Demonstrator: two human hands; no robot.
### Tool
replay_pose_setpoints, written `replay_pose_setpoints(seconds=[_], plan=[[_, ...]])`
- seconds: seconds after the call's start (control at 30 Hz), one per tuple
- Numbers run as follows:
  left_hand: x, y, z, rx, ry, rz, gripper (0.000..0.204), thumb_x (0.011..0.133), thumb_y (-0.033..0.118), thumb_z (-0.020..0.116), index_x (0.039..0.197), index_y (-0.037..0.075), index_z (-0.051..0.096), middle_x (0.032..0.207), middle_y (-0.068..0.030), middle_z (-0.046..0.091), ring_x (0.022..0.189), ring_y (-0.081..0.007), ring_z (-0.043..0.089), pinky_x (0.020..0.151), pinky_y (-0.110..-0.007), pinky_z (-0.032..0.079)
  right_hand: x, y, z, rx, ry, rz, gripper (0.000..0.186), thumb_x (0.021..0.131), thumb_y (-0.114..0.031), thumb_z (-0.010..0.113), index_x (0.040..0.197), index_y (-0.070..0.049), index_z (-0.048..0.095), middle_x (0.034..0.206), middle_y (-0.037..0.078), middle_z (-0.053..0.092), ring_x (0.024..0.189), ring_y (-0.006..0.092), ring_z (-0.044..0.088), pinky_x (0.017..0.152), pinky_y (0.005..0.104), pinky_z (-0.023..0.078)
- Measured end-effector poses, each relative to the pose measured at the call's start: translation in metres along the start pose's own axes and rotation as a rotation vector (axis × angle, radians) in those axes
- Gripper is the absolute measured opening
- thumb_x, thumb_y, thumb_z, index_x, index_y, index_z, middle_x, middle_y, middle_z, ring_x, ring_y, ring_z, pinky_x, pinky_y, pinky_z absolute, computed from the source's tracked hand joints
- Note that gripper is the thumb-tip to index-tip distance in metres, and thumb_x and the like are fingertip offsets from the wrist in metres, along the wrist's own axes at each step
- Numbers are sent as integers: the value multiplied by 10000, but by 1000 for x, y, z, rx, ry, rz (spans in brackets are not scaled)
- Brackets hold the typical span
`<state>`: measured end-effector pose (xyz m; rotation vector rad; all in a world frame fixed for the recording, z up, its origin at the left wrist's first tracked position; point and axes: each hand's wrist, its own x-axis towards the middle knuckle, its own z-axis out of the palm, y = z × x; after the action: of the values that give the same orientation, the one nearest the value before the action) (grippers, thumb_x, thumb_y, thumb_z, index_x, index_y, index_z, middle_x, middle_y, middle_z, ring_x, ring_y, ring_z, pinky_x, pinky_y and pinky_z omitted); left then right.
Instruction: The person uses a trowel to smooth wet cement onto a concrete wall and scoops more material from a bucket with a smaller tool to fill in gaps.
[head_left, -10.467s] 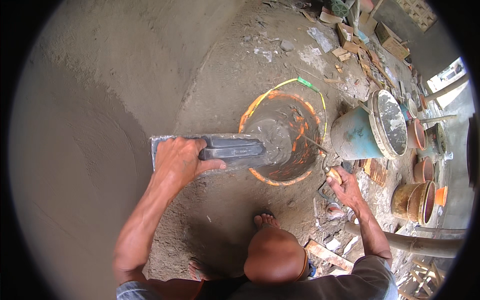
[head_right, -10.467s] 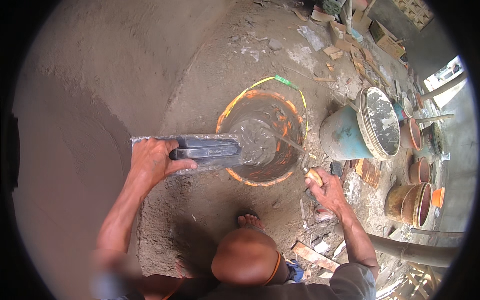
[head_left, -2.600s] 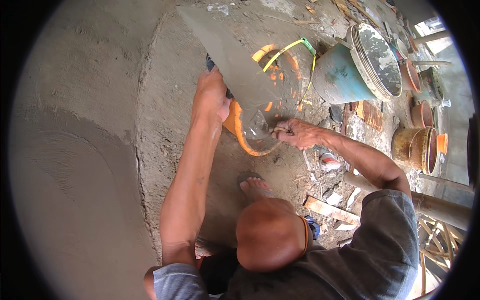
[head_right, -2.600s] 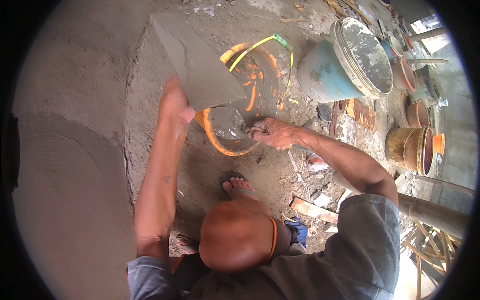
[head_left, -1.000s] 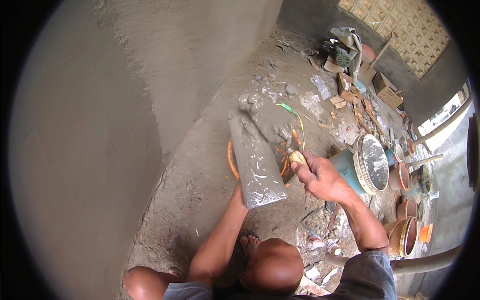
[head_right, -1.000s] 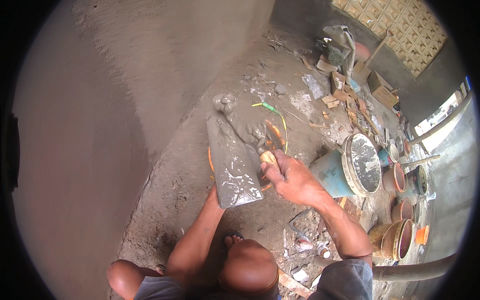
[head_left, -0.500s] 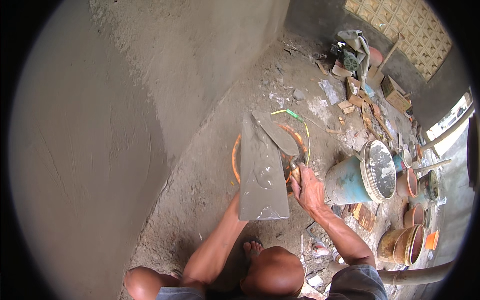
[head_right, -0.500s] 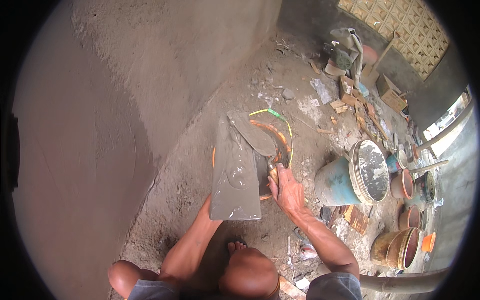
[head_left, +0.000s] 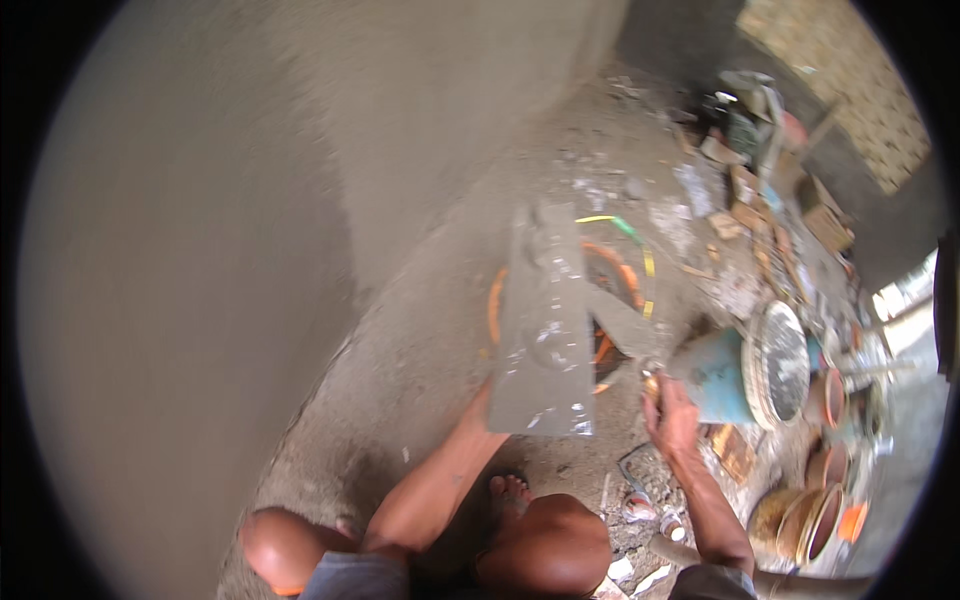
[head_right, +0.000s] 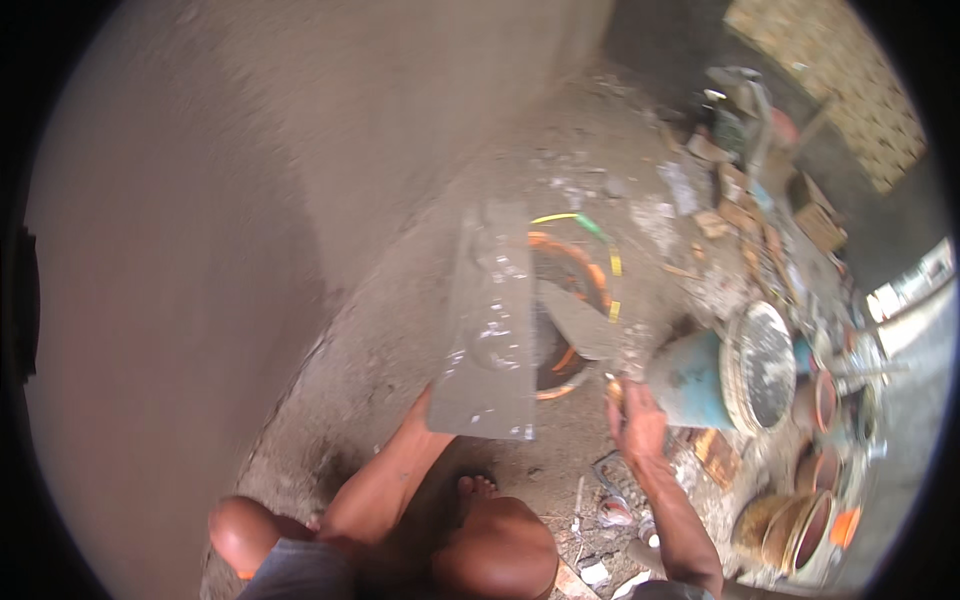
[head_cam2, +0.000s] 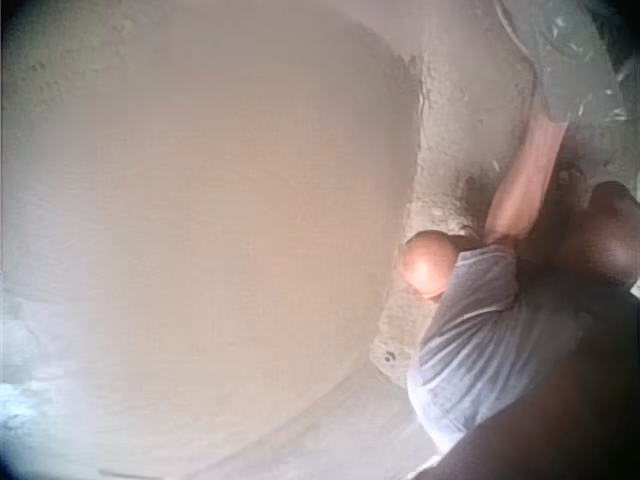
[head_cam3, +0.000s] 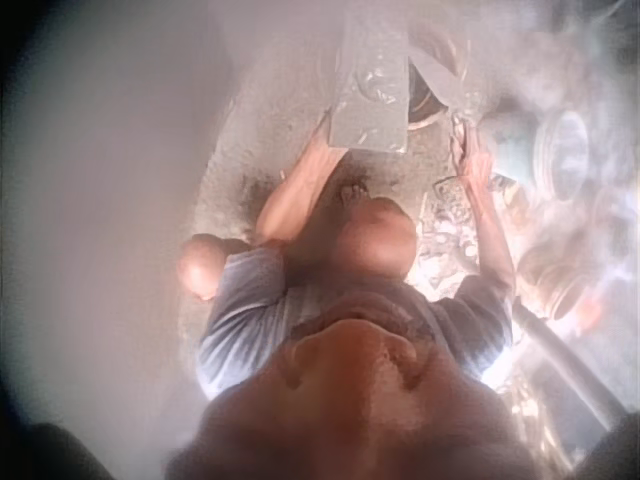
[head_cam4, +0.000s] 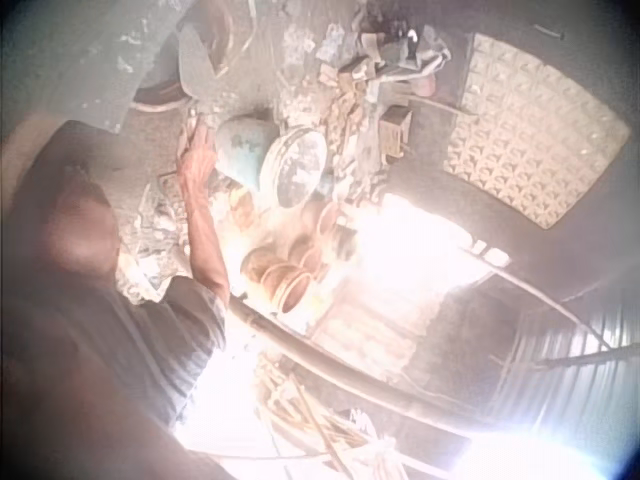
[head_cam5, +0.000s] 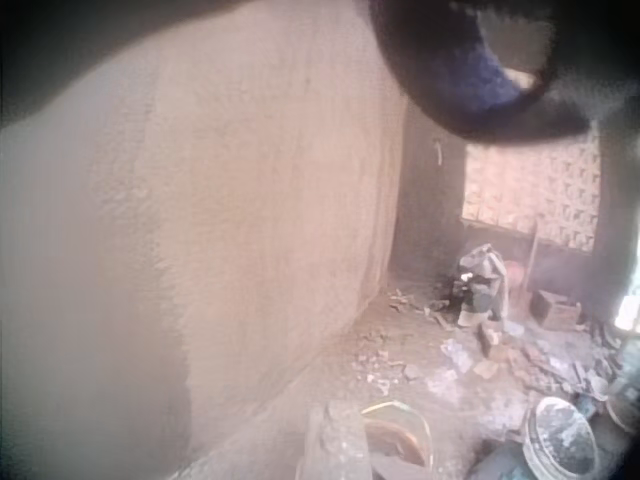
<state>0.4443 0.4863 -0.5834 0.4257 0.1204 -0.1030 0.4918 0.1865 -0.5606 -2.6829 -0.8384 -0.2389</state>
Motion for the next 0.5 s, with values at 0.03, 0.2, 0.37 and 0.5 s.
replay_pose_setpoints(seconds=[0.03,0.2,0.37,0.5], plan=[[2,-3,8,11,1,-6,511,1039,308,530,1466,45,431,1328,-116,590,1119,-210,626,922,-376,555,0,8,-9,56,0,29,389,856,-111,725,1219,-39,605,957,211,641,785,404,672,671,491,546],[-27,5,15,51,67,48,521,1038,309,530,1475,47,422,1337,-115,586,1128,-208,621,932,-373,549,83,-29,-72,12,-314,36,363,766,-110,738,1098,-21,623,905,232,708,830,417,688,758,477,545],[-90,10,16,39,171,112,531,1038,311,530,1484,48,413,1346,-114,582,1138,-206,616,943,-370,543,170,-61,-65,-254,-573,-141,234,788,-218,778,934,-43,724,836,221,705,826,399,697,743,467,549],[-131,13,17,30,264,174,539,1037,312,530,1491,49,406,1354,-113,578,1145,-204,613,951,-367,538,193,-51,-11,-391,-631,-203,295,817,-336,786,910,-57,764,883,195,725,857,375,708,781,467,554]])
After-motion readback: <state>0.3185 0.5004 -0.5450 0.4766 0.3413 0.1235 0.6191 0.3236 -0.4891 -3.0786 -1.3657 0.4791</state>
